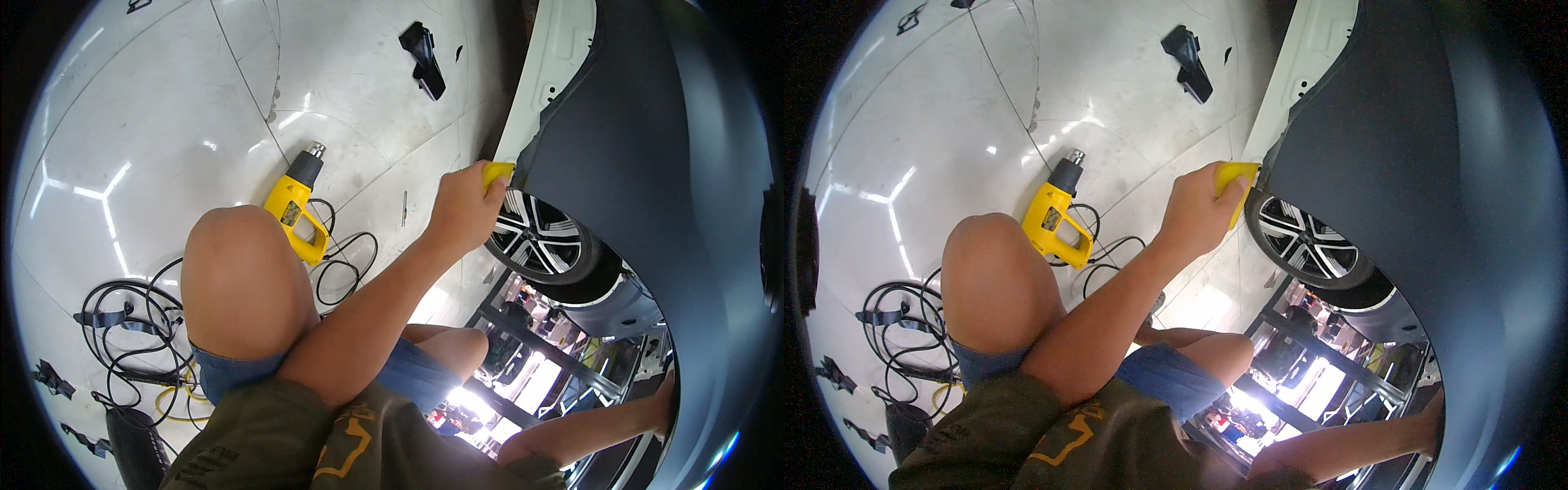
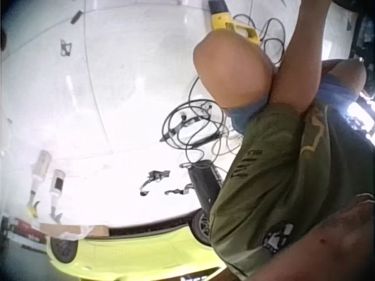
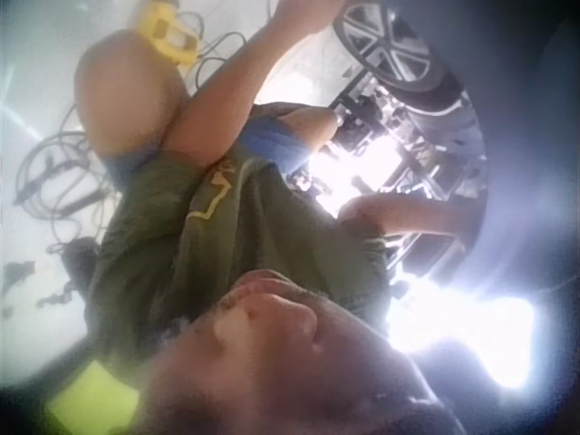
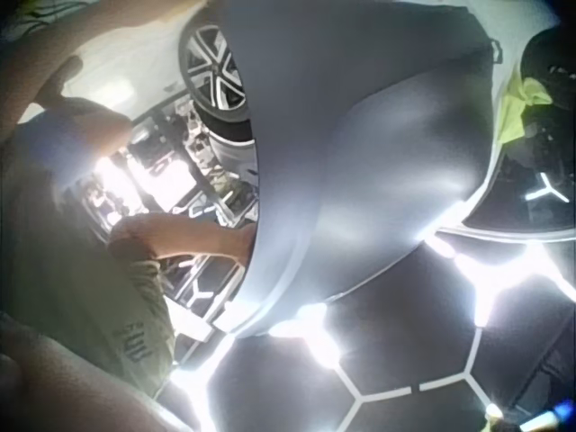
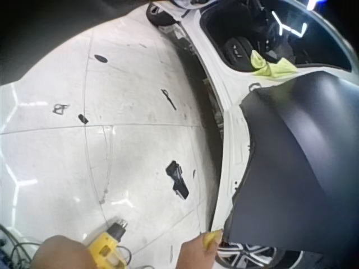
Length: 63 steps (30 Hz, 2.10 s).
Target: The person applies a black vinyl wrap to a white car door using a yellow heat gun to warm the material, a squeegee to smooth it, and a knife to trim excess. They also use a yellow cloth to wipe the surface and a scraper to remove old adhesive.
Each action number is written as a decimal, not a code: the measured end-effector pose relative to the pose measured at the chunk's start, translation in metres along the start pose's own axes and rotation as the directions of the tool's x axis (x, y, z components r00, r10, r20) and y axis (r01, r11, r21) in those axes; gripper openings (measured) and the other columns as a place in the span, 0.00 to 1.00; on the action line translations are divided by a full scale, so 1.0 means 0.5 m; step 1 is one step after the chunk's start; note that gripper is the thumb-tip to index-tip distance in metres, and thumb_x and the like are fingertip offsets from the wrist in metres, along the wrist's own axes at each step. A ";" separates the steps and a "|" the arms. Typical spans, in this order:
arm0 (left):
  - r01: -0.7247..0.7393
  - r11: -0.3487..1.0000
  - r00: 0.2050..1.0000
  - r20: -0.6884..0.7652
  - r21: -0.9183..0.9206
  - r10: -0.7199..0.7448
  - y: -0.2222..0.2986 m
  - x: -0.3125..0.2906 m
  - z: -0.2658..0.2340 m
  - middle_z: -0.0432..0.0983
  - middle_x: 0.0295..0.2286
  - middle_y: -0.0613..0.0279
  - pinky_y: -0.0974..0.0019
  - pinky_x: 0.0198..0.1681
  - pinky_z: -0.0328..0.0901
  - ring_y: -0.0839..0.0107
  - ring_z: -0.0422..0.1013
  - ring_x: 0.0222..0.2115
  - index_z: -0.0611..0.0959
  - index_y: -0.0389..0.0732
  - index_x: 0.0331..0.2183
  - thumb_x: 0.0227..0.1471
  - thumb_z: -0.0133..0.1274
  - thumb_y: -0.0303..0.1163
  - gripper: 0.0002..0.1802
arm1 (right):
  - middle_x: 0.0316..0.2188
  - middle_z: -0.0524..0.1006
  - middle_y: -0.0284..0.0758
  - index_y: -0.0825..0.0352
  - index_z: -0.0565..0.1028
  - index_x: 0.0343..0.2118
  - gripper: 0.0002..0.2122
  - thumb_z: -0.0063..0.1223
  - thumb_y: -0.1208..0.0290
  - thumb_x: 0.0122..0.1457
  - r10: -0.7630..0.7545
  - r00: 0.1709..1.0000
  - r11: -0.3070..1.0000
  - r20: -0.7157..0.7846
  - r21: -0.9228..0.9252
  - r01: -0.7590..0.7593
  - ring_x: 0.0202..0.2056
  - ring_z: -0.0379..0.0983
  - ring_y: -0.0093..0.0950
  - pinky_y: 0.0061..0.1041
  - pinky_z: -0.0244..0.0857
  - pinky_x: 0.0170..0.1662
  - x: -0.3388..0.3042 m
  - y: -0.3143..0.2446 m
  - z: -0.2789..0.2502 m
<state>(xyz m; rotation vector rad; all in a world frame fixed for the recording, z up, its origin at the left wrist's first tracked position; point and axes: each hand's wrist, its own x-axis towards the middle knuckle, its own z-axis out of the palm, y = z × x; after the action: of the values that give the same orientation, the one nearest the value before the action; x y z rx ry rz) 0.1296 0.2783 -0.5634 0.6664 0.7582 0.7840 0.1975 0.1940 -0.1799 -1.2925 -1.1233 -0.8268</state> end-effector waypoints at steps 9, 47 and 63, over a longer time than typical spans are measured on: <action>0.100 0.993 0.983 0.162 -0.061 -0.089 0.027 -0.006 -0.024 0.78 0.28 0.46 0.64 0.31 0.69 0.61 0.75 0.26 0.78 0.28 0.39 0.54 0.50 0.39 0.21 | 0.55 0.66 0.46 0.69 0.66 0.54 0.22 0.37 0.58 0.64 0.007 1.000 1.000 -0.001 -0.005 -0.007 0.56 0.62 0.40 0.44 0.51 0.59 -0.009 -0.006 0.002; 0.049 0.996 0.995 0.094 -0.069 -0.042 -0.005 -0.009 -0.015 0.78 0.27 0.48 0.63 0.32 0.69 0.63 0.75 0.25 0.78 0.29 0.40 0.53 0.52 0.38 0.20 | 0.56 0.65 0.44 0.66 0.66 0.55 0.24 0.37 0.53 0.63 0.021 0.999 0.999 0.031 0.023 -0.022 0.58 0.60 0.40 0.49 0.47 0.60 -0.032 -0.022 0.038; 0.123 0.992 0.969 0.213 0.002 -0.121 0.019 0.013 -0.061 0.78 0.29 0.49 0.66 0.33 0.70 0.64 0.76 0.29 0.77 0.30 0.42 0.54 0.52 0.37 0.20 | 0.57 0.65 0.44 0.65 0.67 0.55 0.25 0.37 0.51 0.62 0.011 1.000 0.998 0.028 0.061 -0.012 0.58 0.59 0.41 0.51 0.45 0.60 -0.034 -0.037 0.043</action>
<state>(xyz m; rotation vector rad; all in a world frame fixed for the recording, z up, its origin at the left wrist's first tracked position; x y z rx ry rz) 0.1051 0.2960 -0.5753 0.6756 0.5923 0.5930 0.1716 0.2103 -0.1918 -1.2616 -1.1533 -0.7626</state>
